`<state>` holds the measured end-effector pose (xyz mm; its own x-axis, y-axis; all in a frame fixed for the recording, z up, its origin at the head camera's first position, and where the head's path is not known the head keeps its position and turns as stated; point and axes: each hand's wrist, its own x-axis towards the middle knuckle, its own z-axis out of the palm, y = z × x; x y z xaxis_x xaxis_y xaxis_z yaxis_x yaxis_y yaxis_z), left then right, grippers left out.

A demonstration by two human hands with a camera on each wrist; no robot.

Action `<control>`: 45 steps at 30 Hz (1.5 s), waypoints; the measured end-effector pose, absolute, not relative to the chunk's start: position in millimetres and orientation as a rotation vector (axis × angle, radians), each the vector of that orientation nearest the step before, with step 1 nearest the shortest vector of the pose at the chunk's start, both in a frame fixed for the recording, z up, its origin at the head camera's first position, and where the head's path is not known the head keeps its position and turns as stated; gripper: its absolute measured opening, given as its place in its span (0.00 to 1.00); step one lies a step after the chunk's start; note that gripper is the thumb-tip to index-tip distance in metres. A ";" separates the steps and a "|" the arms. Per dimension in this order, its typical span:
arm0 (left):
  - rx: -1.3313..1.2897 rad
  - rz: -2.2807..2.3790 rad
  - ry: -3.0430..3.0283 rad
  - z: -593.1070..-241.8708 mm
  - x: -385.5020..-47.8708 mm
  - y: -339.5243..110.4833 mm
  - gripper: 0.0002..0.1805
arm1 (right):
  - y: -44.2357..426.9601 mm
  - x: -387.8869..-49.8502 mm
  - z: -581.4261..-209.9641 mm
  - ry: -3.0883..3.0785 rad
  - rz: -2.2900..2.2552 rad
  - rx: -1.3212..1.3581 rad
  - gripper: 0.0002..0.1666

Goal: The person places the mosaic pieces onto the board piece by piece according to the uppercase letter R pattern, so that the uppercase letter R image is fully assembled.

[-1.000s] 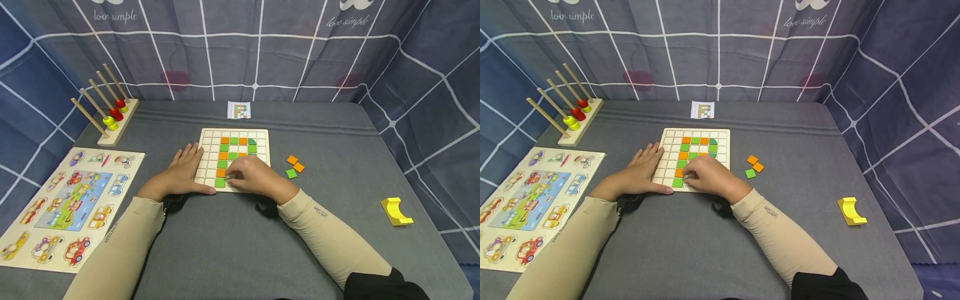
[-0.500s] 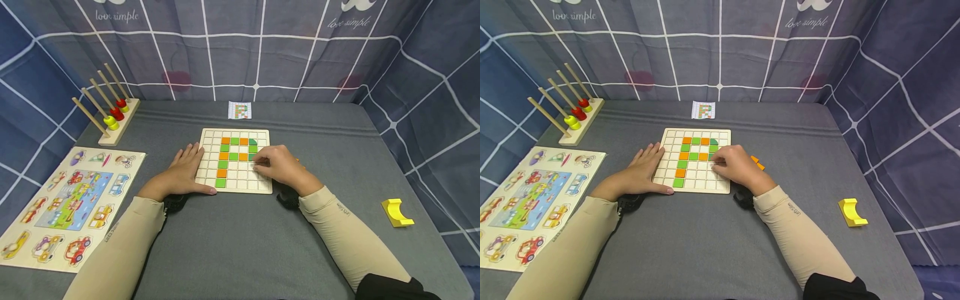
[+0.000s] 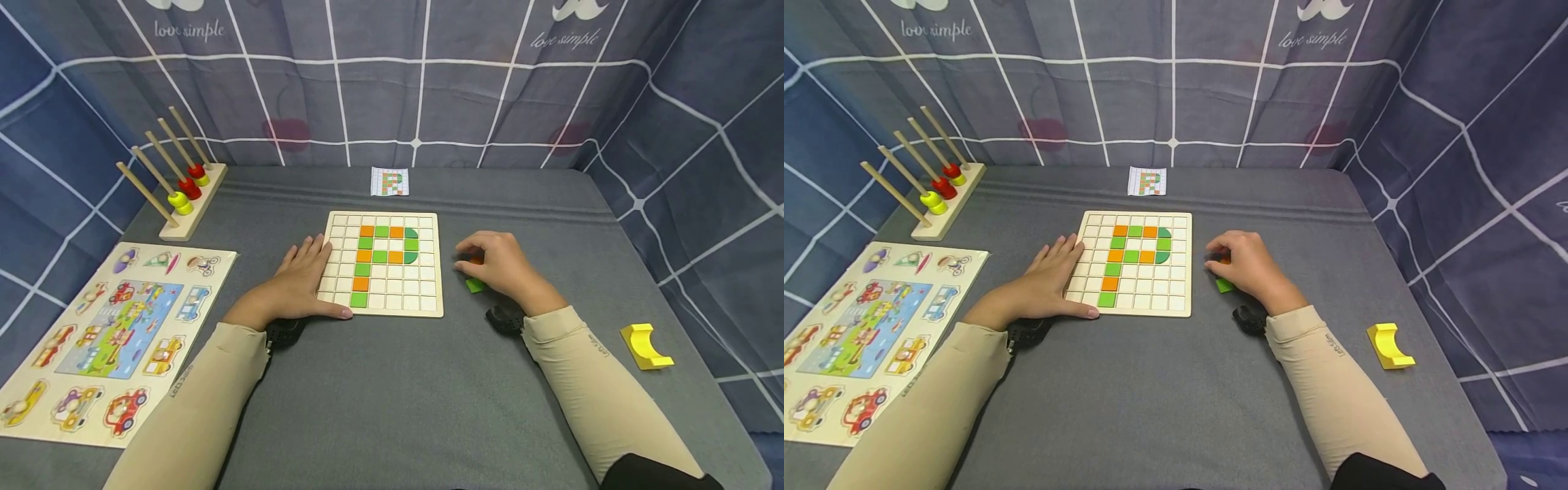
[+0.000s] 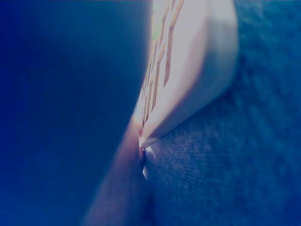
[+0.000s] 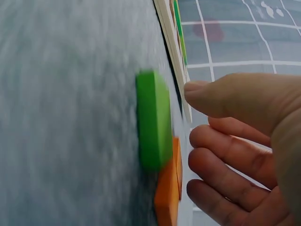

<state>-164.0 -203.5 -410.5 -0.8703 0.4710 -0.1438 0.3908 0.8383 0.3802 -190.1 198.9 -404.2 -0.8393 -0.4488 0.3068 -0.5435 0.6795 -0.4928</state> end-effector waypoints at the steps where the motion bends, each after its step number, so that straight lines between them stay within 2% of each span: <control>1: 0.665 0.505 2.786 -410.8 -164.1 -203.5 0.81 | 201.7 -190.4 -404.5 -2.738 0.885 0.796 0.16; 17: 0.656 0.512 2.781 -410.5 -163.0 -203.0 0.82 | 215.8 -191.2 -406.8 -2.815 0.911 0.756 0.19; 45: 0.653 0.518 2.778 -408.0 -162.4 -203.0 0.81 | 217.5 -186.3 -404.5 -2.878 0.858 0.706 0.14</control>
